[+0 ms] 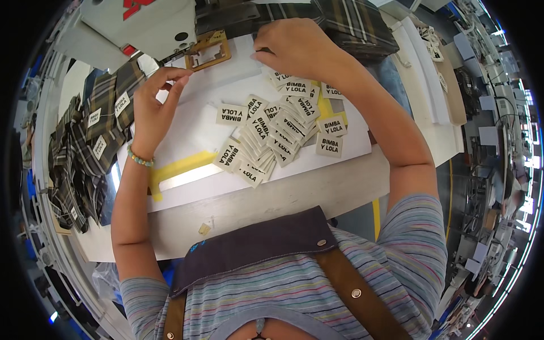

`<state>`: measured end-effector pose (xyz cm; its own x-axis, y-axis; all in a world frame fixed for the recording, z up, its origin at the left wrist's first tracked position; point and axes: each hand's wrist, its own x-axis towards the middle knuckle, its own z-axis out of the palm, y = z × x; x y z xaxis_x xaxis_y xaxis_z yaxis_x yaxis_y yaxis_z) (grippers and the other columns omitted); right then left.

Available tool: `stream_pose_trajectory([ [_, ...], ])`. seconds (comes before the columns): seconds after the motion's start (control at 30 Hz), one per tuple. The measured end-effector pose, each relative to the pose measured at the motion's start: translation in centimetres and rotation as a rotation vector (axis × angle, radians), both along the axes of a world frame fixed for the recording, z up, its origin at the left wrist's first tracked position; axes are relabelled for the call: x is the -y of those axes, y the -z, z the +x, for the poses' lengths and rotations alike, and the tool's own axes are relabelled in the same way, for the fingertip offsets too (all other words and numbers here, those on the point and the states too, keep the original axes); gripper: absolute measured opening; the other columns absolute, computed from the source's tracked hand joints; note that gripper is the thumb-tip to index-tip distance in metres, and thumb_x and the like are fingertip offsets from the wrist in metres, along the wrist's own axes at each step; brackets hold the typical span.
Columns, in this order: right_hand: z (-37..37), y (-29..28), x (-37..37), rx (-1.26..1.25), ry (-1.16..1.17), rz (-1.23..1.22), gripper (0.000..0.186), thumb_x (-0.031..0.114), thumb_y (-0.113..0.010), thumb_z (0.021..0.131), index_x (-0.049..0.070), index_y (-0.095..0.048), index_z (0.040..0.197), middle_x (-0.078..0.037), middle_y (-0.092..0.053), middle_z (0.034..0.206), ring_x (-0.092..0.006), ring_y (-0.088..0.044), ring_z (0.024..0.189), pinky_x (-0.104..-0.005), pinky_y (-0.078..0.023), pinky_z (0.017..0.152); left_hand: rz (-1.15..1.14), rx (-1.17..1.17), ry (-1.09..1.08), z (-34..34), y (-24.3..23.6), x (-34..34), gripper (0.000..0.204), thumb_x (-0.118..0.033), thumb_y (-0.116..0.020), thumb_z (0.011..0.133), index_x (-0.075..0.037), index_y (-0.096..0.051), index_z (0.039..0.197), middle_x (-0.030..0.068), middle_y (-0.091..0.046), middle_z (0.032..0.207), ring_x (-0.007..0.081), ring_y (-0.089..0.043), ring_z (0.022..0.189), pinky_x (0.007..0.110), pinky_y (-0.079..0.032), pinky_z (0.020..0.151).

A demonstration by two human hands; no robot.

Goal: The person repeatedly picks up plaid fabric pieces and white rectangular labels from a workbench. They place each label onto a fabric piece and feed it into a sewing machine to attach it. After sewing, the person removes the finished item and places it into a growing stack on the left side of the table.

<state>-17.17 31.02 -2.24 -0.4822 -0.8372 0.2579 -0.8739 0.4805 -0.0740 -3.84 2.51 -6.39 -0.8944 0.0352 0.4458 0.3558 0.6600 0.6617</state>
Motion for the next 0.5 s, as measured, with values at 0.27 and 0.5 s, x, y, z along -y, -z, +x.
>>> stream_pose_trajectory([
  [0.27,5.7,1.1,6.1,0.349,-0.382,-0.044,0.029,0.027,-0.079,0.092,0.003,-0.078,0.108,-0.011,-0.075,0.103,-0.0326,-0.072,0.093,-0.0432,-0.058,0.085,0.180,0.016,0.010,-0.9,0.8,1.0,0.016,-0.013,-0.072,0.102,-0.002,-0.080,0.110,0.0064,-0.082,0.104,0.0133,-0.071,0.084,0.028,-0.056,0.077],
  [0.5,5.4,2.2,7.8,0.740,-0.193,-0.095,0.021,0.023,-0.081,0.094,0.005,-0.078,0.102,-0.006,-0.075,0.090,-0.0178,-0.067,0.081,-0.0336,-0.052,0.072,0.205,0.128,0.037,-0.8,0.5,1.3,0.019,-0.015,-0.070,0.106,0.000,-0.078,0.114,0.0049,-0.081,0.113,0.0101,-0.070,0.095,0.027,-0.055,0.086],
])
